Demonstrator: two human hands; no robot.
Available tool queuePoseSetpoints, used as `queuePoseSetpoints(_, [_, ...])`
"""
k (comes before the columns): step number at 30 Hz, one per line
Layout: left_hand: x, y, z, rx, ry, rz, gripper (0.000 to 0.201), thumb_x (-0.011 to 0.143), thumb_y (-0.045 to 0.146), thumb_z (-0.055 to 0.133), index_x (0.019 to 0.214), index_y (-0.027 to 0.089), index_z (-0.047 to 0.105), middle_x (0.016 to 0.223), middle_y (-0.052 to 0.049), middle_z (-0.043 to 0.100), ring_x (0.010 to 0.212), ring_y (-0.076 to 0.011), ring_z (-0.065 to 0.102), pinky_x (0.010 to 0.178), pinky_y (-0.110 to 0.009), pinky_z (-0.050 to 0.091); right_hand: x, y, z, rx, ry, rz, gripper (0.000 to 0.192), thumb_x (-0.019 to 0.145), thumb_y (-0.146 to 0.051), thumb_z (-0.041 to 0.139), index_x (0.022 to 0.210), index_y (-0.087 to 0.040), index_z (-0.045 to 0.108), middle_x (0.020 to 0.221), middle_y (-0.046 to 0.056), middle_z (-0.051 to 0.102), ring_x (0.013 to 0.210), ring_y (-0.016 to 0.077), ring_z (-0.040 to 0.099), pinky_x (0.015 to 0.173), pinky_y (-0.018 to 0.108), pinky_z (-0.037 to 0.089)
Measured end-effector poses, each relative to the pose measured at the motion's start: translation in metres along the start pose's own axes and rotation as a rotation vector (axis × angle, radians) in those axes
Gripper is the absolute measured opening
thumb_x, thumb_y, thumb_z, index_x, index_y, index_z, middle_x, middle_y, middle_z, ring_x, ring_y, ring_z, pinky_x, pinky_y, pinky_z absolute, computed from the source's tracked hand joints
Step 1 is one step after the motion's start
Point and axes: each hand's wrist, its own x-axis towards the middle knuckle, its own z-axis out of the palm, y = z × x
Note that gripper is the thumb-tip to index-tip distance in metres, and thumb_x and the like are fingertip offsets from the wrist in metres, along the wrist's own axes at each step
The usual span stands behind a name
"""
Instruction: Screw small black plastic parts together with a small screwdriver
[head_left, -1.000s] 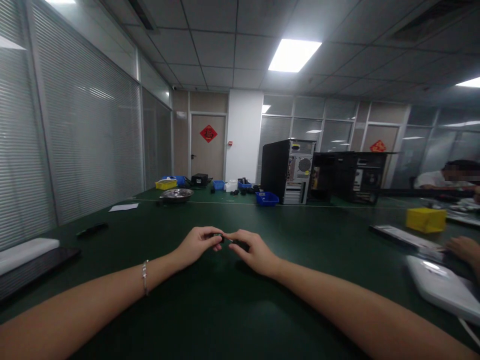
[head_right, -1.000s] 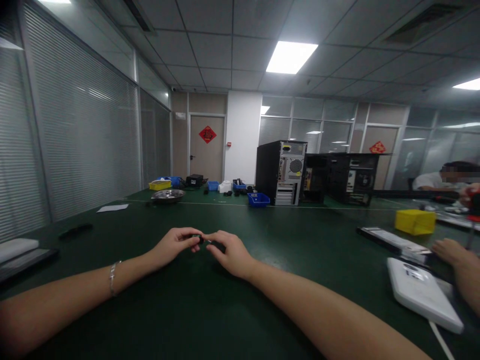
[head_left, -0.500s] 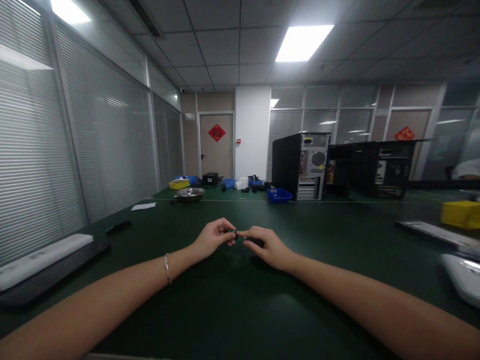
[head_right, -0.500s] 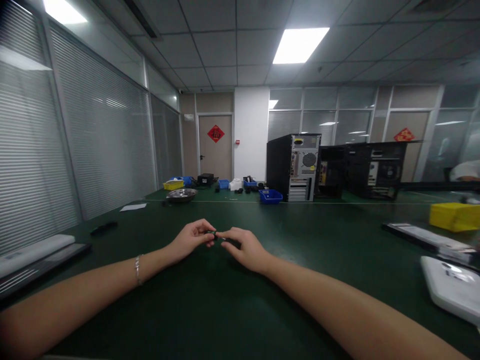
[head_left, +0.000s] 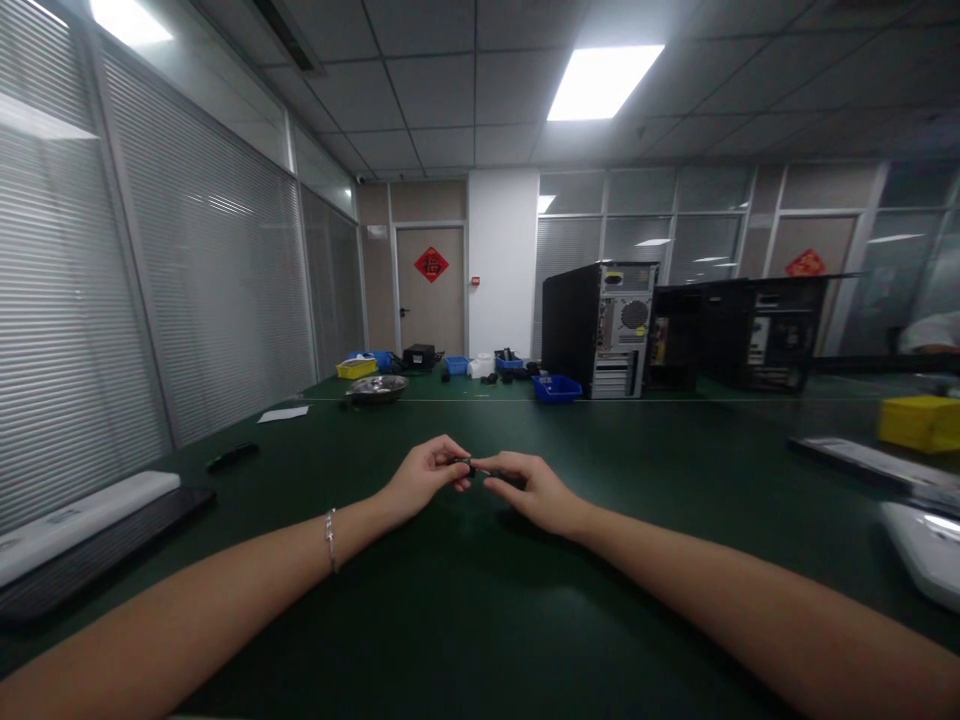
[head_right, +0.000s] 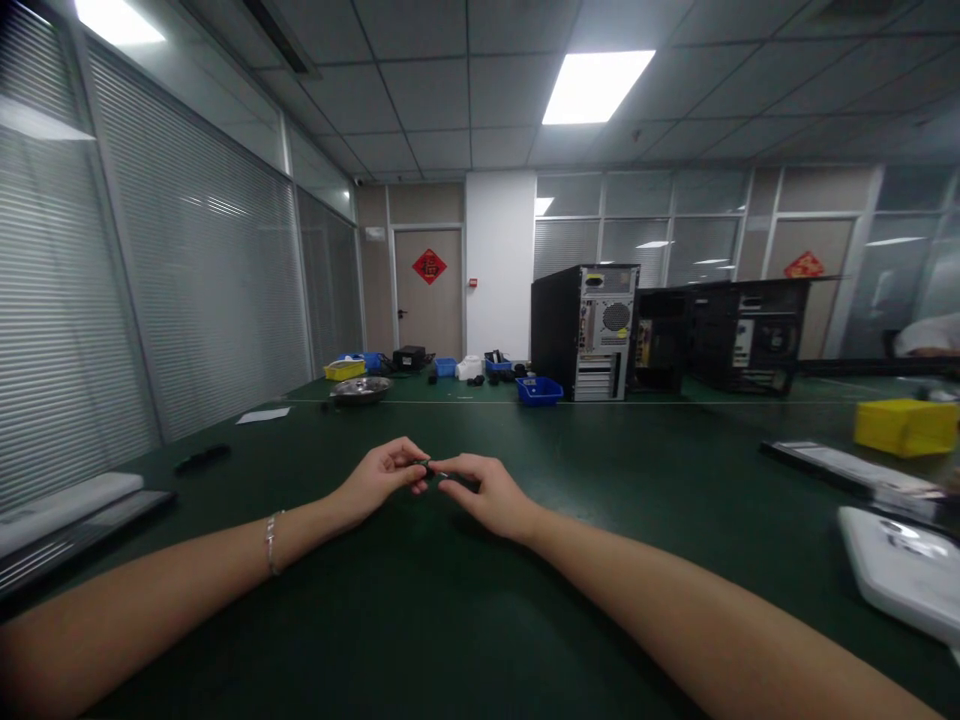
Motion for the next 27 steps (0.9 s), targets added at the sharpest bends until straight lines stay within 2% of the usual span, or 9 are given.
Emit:
queuePoseSetpoints(5, [-0.001, 0.004, 0.001, 0.008, 0.029, -0.005, 0.027, 0.072, 0.029, 0.066, 0.090, 0.012, 0.056, 0.085, -0.006, 0.063, 0.074, -0.0159, 0.061, 0.070, -0.031, 0.048, 0.000, -0.004, -0.001, -0.001, 0.000, 0.020, 0.034, 0.087, -0.029, 0.050, 0.119, -0.021, 0.055, 0.097, 0.005, 0.063, 0.081, 0.0158, 0.056, 0.071, 0.027, 0.043])
queuePoseSetpoints(9, [-0.002, 0.006, -0.001, 0.012, 0.058, -0.008, 0.025, 0.071, 0.025, 0.067, 0.091, 0.014, 0.058, 0.090, -0.006, 0.062, 0.083, -0.0171, 0.059, 0.077, -0.032, 0.046, 0.000, -0.009, -0.003, -0.019, 0.014, 0.031, 0.034, 0.087, -0.029, 0.050, 0.119, -0.021, 0.055, 0.100, 0.005, 0.062, 0.083, 0.0162, 0.056, 0.071, 0.028, 0.044])
queuePoseSetpoints(15, [-0.003, 0.007, 0.000, -0.052, 0.002, -0.069, 0.028, 0.066, 0.017, 0.070, 0.091, 0.014, 0.058, 0.097, -0.007, 0.061, 0.095, -0.0201, 0.059, 0.089, -0.037, 0.042, 0.000, -0.012, -0.004, -0.025, -0.001, 0.002, 0.034, 0.087, -0.027, 0.049, 0.120, -0.022, 0.054, 0.105, 0.006, 0.062, 0.092, 0.0180, 0.056, 0.080, 0.030, 0.044])
queuePoseSetpoints(19, [-0.002, 0.005, -0.001, -0.105, 0.026, -0.073, 0.042, 0.063, 0.012, 0.072, 0.101, 0.017, 0.053, 0.100, -0.007, 0.059, 0.094, -0.0198, 0.059, 0.088, -0.038, 0.043, -0.001, -0.009, -0.003, -0.039, -0.021, -0.006, 0.032, 0.087, -0.027, 0.050, 0.118, -0.021, 0.056, 0.105, 0.006, 0.062, 0.092, 0.0183, 0.057, 0.081, 0.031, 0.044])
queuePoseSetpoints(23, [-0.001, 0.002, -0.004, -0.101, 0.026, -0.090, 0.035, 0.065, 0.011, 0.069, 0.097, 0.015, 0.055, 0.098, -0.007, 0.060, 0.094, -0.0190, 0.057, 0.085, -0.034, 0.042, -0.001, -0.007, -0.003, -0.073, -0.030, 0.001, 0.034, 0.086, -0.028, 0.050, 0.119, -0.021, 0.055, 0.099, 0.006, 0.062, 0.085, 0.0171, 0.057, 0.076, 0.029, 0.045])
queuePoseSetpoints(27, [0.001, 0.000, -0.005, -0.073, 0.015, -0.109, 0.034, 0.071, 0.014, 0.062, 0.105, 0.016, 0.058, 0.100, -0.008, 0.060, 0.088, -0.0170, 0.054, 0.074, -0.028, 0.040, -0.001, -0.007, -0.003, -0.103, -0.001, -0.011, 0.034, 0.087, -0.026, 0.050, 0.120, -0.022, 0.054, 0.099, 0.005, 0.062, 0.083, 0.0164, 0.056, 0.075, 0.029, 0.044])
